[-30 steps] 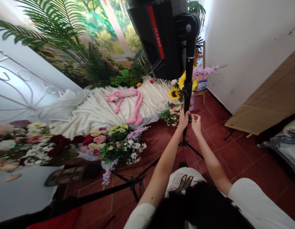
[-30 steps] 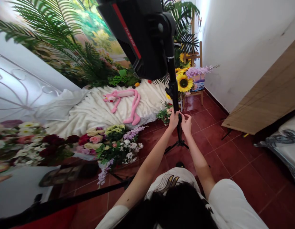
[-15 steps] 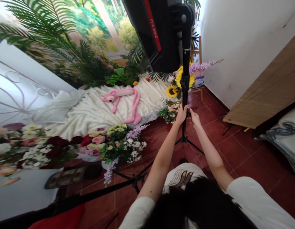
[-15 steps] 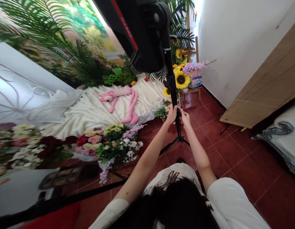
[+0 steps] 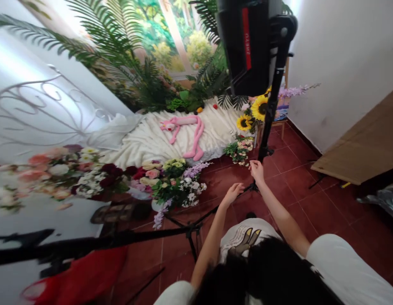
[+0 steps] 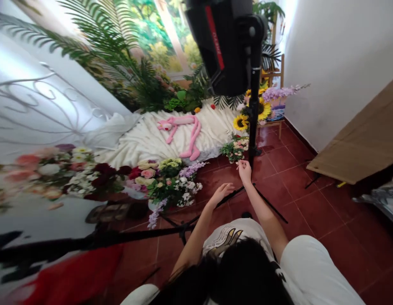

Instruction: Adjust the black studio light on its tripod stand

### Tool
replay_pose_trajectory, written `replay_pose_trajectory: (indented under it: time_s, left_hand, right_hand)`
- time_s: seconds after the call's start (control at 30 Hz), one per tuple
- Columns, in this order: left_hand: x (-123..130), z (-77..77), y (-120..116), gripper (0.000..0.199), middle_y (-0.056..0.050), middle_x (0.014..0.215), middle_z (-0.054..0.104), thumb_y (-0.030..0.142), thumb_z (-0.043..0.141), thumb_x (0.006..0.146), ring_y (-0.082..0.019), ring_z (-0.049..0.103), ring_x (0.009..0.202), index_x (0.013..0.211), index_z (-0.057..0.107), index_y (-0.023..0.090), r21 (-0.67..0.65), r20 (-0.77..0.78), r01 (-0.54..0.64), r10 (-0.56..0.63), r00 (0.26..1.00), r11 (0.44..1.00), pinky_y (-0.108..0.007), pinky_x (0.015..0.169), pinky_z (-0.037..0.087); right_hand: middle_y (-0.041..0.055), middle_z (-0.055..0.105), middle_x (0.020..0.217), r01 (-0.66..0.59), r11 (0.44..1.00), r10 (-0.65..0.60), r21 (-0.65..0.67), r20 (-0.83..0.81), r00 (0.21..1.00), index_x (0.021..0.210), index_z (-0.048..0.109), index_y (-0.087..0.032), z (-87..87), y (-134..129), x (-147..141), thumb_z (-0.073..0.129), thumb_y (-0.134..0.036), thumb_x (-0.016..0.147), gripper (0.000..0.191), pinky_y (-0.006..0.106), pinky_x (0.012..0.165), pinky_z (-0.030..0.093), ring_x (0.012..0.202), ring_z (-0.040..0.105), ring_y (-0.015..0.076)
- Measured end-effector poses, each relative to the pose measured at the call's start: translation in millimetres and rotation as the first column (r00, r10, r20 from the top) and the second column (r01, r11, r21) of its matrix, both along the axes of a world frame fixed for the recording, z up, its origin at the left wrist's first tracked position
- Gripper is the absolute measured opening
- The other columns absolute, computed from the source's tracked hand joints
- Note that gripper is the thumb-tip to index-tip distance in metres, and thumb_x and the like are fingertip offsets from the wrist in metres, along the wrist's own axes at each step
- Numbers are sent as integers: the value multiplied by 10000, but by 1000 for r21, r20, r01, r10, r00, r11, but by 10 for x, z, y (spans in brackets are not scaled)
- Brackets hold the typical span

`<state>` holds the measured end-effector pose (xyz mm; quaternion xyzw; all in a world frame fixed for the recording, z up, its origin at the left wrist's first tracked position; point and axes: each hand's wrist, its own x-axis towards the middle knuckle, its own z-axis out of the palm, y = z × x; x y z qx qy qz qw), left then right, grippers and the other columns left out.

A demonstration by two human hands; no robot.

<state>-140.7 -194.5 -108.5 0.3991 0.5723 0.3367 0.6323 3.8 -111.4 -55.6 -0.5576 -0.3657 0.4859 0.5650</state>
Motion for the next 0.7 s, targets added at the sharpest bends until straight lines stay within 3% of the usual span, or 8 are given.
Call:
replay_pose_trajectory:
  time_s: [0.17, 0.33, 0.37, 0.43, 0.5, 0.53, 0.6, 0.7]
  left_hand:
    - [-848, -354, -683, 188, -67, 961, 762, 351, 497, 919, -224, 739, 836, 903, 646, 237, -92, -190, -325, 304, 933, 941, -414, 828, 566]
    - [-1710, -339, -1227, 220, -80, 930, 737, 389, 485, 913, -238, 727, 888, 930, 600, 202, -80, -281, -627, 586, 760, 775, -462, 887, 556]
    - [-1873, -305, -1320, 257, -105, 959, 725, 415, 488, 911, -264, 712, 969, 962, 583, 182, -46, -322, -699, 652, 686, 714, -483, 924, 541]
    - [-2169, -212, -1483, 382, -178, 1050, 685, 478, 520, 892, -324, 642, 1148, 1045, 552, 129, 164, -458, -854, 805, 378, 494, -510, 991, 504]
    - [-2414, -96, -1602, 499, -270, 1228, 583, 489, 539, 887, -342, 534, 1302, 1152, 498, 69, 407, -488, -876, 873, 29, 257, -499, 1103, 419]
    - [-2518, -33, -1640, 544, -297, 1303, 526, 488, 535, 894, -332, 489, 1350, 1208, 462, 50, 500, -459, -842, 886, -59, 203, -481, 1141, 381]
    - [-2690, 100, -1669, 591, -294, 1370, 476, 497, 495, 921, -288, 498, 1345, 1296, 393, 51, 612, -365, -775, 926, -99, 158, -435, 1158, 374]
    - [-2878, 276, -1612, 613, -250, 1459, 428, 531, 433, 949, -243, 443, 1401, 1375, 332, 102, 676, -284, -719, 958, -48, 164, -403, 1199, 327]
  right_hand:
    - [-68, 535, 505, -317, 946, 321, -64, 61, 945, 820, 540, -222, -37, -182, -519, 663, -546, 735, 357, 207, 410, 326, 406, 454, 98]
    - [-61, 527, 497, -502, 862, 507, -71, 84, 858, 819, 561, -219, -25, -339, -941, 671, -590, 666, 416, 229, 394, 279, 382, 394, 97]
    - [-58, 528, 500, -526, 847, 532, -77, 88, 842, 821, 563, -219, -25, -374, -1022, 672, -598, 657, 427, 233, 392, 276, 384, 396, 101]
    - [-53, 532, 507, -570, 817, 577, -89, 95, 812, 826, 564, -219, -30, -449, -1183, 675, -607, 646, 442, 238, 392, 276, 391, 402, 107]
    - [-50, 533, 504, -611, 786, 619, -95, 101, 779, 826, 565, -219, -42, -534, -1345, 679, -604, 641, 442, 240, 398, 282, 396, 403, 111]
    - [-50, 532, 500, -632, 769, 639, -100, 102, 762, 821, 564, -220, -50, -579, -1424, 681, -600, 638, 437, 240, 401, 283, 397, 402, 111]
    - [-52, 529, 489, -670, 733, 680, -120, 102, 726, 808, 562, -219, -64, -672, -1574, 686, -589, 631, 428, 238, 403, 283, 396, 399, 109]
    - [-53, 532, 487, -729, 669, 743, -148, 104, 661, 802, 563, -215, -60, -800, -1781, 689, -573, 630, 417, 233, 402, 279, 392, 396, 103]
